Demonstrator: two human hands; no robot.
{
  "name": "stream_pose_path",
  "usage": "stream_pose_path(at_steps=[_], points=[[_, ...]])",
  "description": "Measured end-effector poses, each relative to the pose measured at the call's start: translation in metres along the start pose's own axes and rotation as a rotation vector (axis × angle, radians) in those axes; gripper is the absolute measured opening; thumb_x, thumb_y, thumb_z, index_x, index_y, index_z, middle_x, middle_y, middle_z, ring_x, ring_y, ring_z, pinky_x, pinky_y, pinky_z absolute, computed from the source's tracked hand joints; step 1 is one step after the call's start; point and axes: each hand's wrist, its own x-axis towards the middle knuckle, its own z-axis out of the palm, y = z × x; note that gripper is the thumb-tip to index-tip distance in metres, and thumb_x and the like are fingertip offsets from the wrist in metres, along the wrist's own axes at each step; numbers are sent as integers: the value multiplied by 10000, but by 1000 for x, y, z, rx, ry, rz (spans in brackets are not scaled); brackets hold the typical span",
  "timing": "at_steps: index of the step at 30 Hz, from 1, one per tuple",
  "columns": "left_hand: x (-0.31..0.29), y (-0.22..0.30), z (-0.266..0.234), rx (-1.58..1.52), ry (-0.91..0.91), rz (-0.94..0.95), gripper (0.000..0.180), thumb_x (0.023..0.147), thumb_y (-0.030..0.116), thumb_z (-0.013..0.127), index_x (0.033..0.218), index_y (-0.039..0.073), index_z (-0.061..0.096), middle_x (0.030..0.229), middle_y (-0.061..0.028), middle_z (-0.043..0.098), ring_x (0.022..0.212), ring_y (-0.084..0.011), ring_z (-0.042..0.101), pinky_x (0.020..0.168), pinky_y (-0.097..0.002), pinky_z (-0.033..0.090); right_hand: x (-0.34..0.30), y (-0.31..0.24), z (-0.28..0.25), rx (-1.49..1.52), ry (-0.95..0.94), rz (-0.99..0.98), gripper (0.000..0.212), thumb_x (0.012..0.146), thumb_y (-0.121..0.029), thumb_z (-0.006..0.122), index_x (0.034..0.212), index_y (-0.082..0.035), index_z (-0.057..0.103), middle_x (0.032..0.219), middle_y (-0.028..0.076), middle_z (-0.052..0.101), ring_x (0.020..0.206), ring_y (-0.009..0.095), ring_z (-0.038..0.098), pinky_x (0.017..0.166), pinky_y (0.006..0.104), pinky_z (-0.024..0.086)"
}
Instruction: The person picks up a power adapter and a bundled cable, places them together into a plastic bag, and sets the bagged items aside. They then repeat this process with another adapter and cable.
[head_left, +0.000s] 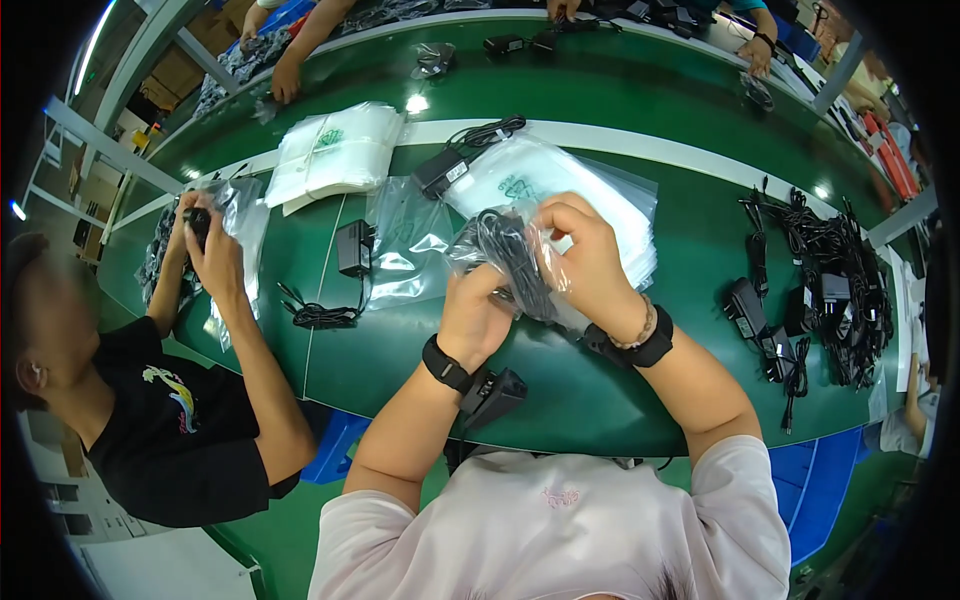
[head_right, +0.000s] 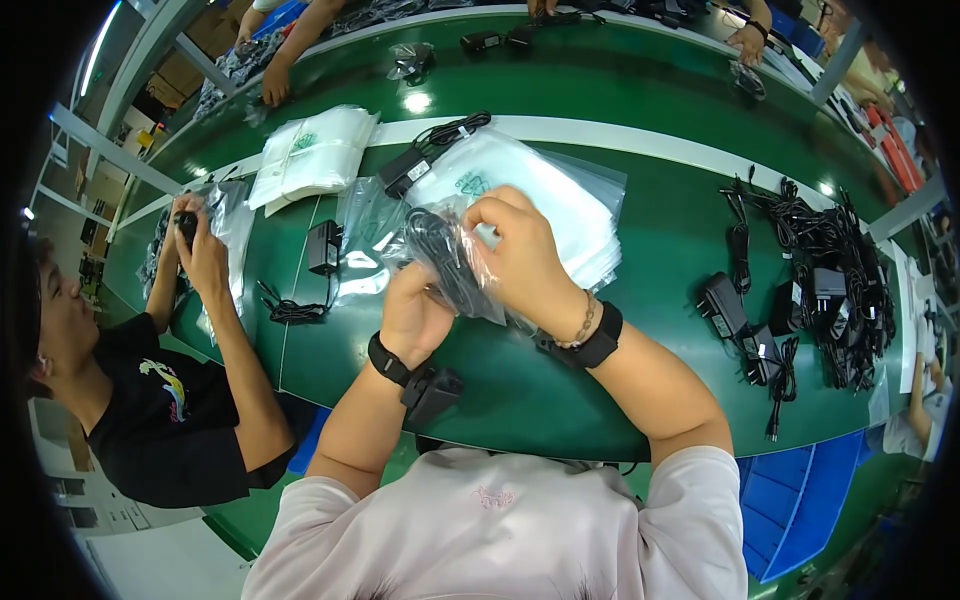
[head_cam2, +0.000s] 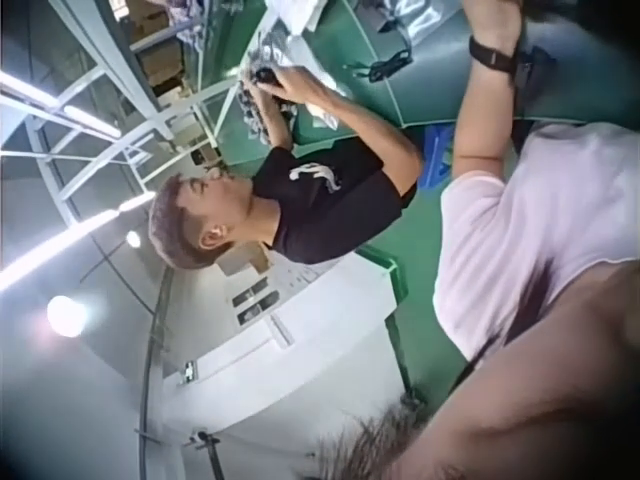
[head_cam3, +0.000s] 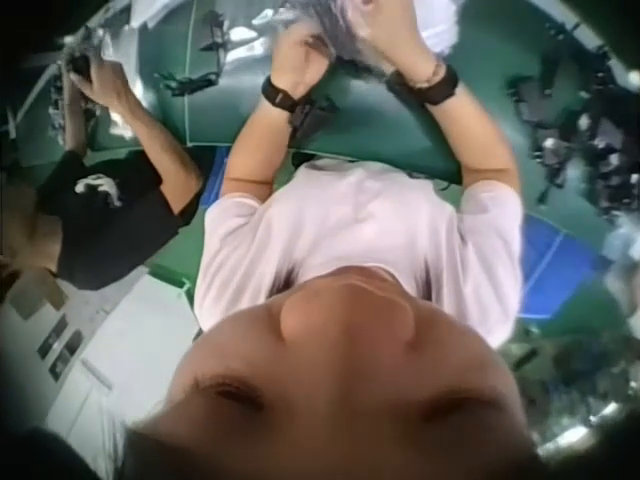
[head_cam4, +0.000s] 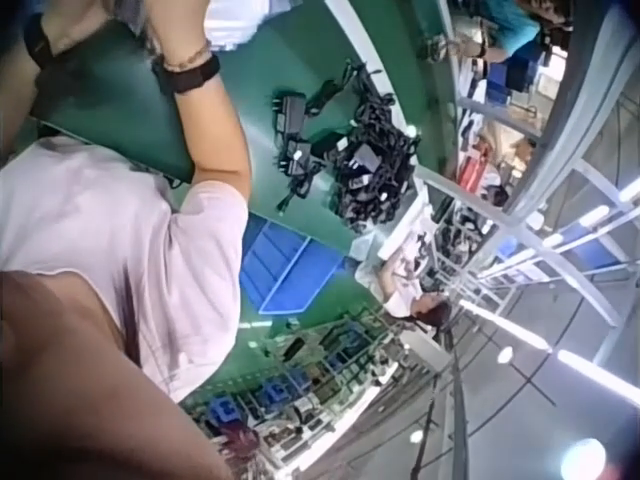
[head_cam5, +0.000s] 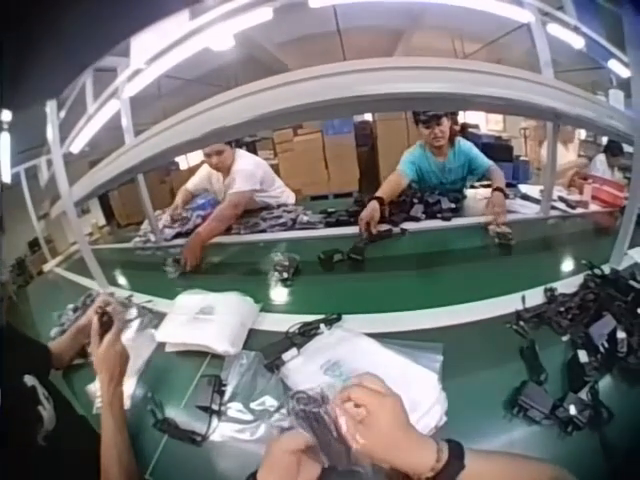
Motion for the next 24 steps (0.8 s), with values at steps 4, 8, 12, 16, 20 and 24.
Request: stream_pose_path(at_steps=[4, 8, 12, 16, 20, 24], points=[[0, 2, -5, -174, -98, -203, 229, 812, 78, 598, 1034, 33, 562, 945, -40, 604, 878, -152, 587, 763, -304, 479, 6, 4, -7, -63, 16, -20, 65, 761, -34, 609, 769, 6, 559, 720, 50, 560, 650, 94, 528, 566, 225, 427], [-3, -8, -3, -63, -69, -26, 261, 811, 138, 614, 1036, 18, 562, 976, -70, 603, 937, -197, 572, 818, -345, 461, 9, -4, -16, -232, -67, -166, 45, 753, -8, 597, 782, 10, 568, 722, 32, 564, 631, 110, 532, 578, 233, 438], [6, -10, -26, -169, -122, -203, 321, 815, 202, 620, 1060, 9, 550, 1017, -100, 597, 966, -235, 559, 866, -378, 438, 14, -21, -26, 39, -229, 191, 91, 779, -29, 585, 868, -8, 586, 742, 26, 572, 609, 124, 531, 580, 245, 447], [10, -10, -22, -346, -337, -157, 329, 840, 225, 590, 1080, 5, 544, 1042, -116, 594, 983, -242, 554, 901, -393, 417, 30, -19, -55, 739, -137, 489, 209, 808, -114, 616, 982, -4, 582, 772, 23, 580, 658, 118, 546, 621, 242, 457], [8, -13, -17, -353, -278, -78, 346, 869, 261, 557, 1102, 5, 533, 1050, -128, 591, 1000, -232, 549, 911, -386, 408, 25, -9, -48, 639, -111, 322, 327, 831, -177, 621, 1087, 16, 554, 926, 78, 606, 850, 160, 574, 758, 262, 458], [11, -4, -15, -309, -49, 69, 380, 876, 279, 548, 1143, 12, 506, 1095, -106, 574, 1029, -220, 535, 930, -387, 392, 6, -13, -19, 876, -157, 260, 400, 825, -166, 633, 1151, 39, 524, 1120, 137, 565, 1052, 210, 521, 898, 301, 407]])
